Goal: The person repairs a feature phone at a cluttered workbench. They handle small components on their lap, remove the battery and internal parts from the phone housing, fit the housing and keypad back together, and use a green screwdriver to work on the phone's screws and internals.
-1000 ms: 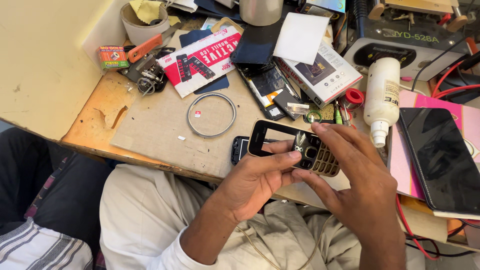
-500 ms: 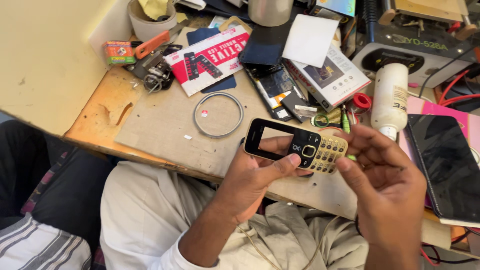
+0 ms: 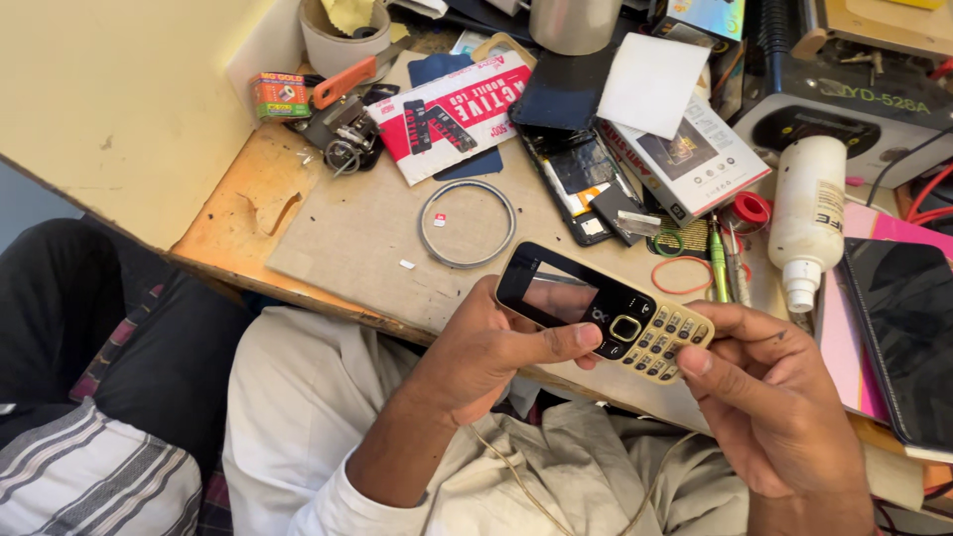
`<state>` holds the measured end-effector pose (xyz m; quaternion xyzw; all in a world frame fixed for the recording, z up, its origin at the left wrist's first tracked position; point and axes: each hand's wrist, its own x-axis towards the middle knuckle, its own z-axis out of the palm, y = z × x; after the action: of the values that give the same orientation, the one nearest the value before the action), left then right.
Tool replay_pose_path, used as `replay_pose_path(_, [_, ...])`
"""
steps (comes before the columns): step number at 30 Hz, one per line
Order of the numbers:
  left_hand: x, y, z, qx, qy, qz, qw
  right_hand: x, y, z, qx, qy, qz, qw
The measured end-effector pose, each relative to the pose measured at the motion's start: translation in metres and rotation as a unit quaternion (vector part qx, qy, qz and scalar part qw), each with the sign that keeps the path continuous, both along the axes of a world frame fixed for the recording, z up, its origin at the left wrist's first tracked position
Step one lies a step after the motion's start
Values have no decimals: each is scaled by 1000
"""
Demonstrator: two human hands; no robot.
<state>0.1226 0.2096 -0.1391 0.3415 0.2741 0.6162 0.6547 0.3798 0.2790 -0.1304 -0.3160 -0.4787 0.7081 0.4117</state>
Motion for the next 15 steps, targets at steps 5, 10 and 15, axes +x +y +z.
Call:
replay_pose_path(5, [-13, 0, -1, -18, 33, -5, 999, -4, 7, -3, -15, 5, 13, 1000])
replay_pose_path(10, [-24, 4, 6, -6, 56, 7, 998, -16, 12, 11, -29, 8, 17, 999])
replay_pose_path(15, [-22, 1, 9, -14, 19, 10, 1000, -24, 8, 12, 16, 96, 36, 995])
